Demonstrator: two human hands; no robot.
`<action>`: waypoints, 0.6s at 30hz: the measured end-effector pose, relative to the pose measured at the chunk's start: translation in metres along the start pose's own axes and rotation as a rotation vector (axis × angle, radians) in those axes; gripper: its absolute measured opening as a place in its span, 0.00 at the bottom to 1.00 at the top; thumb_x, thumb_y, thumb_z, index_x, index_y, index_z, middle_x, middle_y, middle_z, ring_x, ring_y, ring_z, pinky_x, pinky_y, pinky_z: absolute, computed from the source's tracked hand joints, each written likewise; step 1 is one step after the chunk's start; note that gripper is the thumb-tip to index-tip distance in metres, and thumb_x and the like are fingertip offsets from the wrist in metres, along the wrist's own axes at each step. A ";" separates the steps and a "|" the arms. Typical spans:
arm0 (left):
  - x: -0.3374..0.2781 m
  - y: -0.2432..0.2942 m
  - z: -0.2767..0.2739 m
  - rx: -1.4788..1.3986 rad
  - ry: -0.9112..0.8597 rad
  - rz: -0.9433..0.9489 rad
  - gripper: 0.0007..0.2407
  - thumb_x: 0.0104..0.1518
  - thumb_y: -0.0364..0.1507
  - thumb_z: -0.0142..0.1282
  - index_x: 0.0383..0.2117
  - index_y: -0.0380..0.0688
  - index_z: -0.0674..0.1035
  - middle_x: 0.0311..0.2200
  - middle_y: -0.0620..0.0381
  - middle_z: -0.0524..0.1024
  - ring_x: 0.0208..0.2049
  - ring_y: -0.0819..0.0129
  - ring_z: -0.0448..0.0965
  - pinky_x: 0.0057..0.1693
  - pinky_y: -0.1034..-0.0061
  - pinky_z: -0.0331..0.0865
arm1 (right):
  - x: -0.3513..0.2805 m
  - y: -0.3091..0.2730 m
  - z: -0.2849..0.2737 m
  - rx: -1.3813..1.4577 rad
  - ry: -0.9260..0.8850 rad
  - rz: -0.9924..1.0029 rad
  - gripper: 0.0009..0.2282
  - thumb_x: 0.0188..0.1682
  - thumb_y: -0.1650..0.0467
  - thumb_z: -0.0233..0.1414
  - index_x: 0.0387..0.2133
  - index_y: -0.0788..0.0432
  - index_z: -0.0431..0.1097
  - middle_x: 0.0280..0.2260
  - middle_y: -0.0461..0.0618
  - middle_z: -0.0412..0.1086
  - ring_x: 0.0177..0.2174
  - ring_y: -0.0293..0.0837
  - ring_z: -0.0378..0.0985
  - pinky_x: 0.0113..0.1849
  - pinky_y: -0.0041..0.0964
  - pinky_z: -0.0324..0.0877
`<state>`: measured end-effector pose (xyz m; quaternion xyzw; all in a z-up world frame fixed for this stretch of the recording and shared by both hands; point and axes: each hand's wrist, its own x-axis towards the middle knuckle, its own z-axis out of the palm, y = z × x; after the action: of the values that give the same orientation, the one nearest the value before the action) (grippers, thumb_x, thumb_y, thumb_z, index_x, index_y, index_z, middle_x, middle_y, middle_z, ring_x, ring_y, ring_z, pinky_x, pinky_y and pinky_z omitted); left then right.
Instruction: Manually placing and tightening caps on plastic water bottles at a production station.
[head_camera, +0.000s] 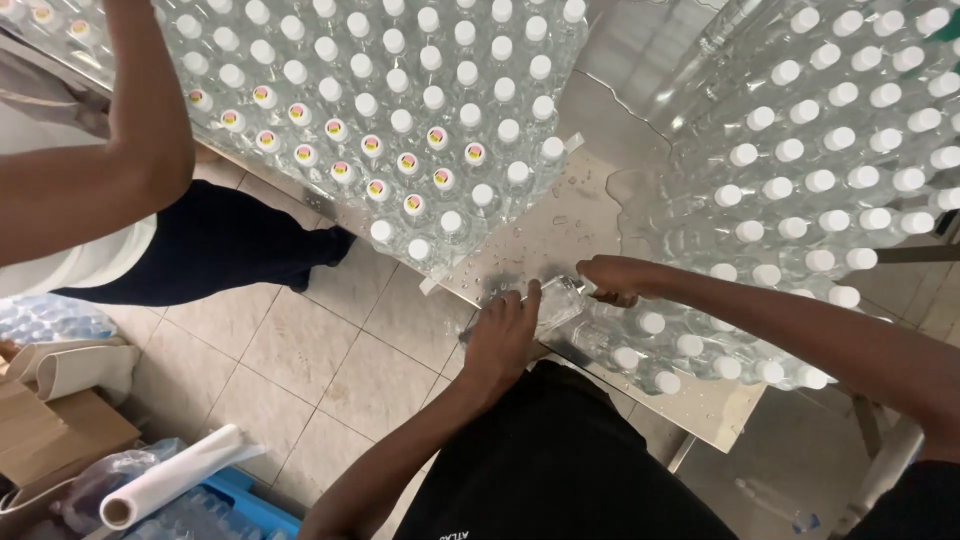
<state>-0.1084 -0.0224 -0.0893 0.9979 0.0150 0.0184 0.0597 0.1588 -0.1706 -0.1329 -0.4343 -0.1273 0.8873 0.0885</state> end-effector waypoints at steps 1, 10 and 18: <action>-0.005 -0.005 0.030 -0.027 0.033 -0.015 0.33 0.54 0.34 0.65 0.69 0.38 0.68 0.35 0.51 0.73 0.33 0.54 0.81 0.37 0.62 0.77 | 0.010 0.000 0.010 0.003 0.430 -0.008 0.18 0.63 0.58 0.42 0.30 0.57 0.61 0.20 0.41 0.59 0.17 0.35 0.56 0.20 0.33 0.55; -0.028 -0.032 0.087 -0.793 0.293 -0.475 0.37 0.55 0.38 0.73 0.68 0.34 0.66 0.57 0.37 0.72 0.59 0.40 0.75 0.67 0.52 0.65 | 0.004 -0.106 0.127 -0.477 1.127 -0.516 0.16 0.60 0.56 0.48 0.55 0.48 0.71 0.33 0.67 0.78 0.35 0.64 0.82 0.40 0.57 0.73; -0.027 -0.051 0.124 -1.323 0.535 -1.059 0.55 0.52 0.21 0.76 0.79 0.48 0.39 0.66 0.39 0.51 0.62 0.41 0.71 0.63 0.52 0.77 | 0.072 -0.138 0.123 -1.004 1.183 -0.549 0.21 0.64 0.55 0.40 0.59 0.55 0.64 0.39 0.60 0.75 0.41 0.64 0.83 0.42 0.65 0.78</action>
<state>-0.1319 0.0124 -0.2191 0.5836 0.4742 0.2257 0.6194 0.0240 -0.0381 -0.0718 -0.7714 -0.5431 0.2959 0.1498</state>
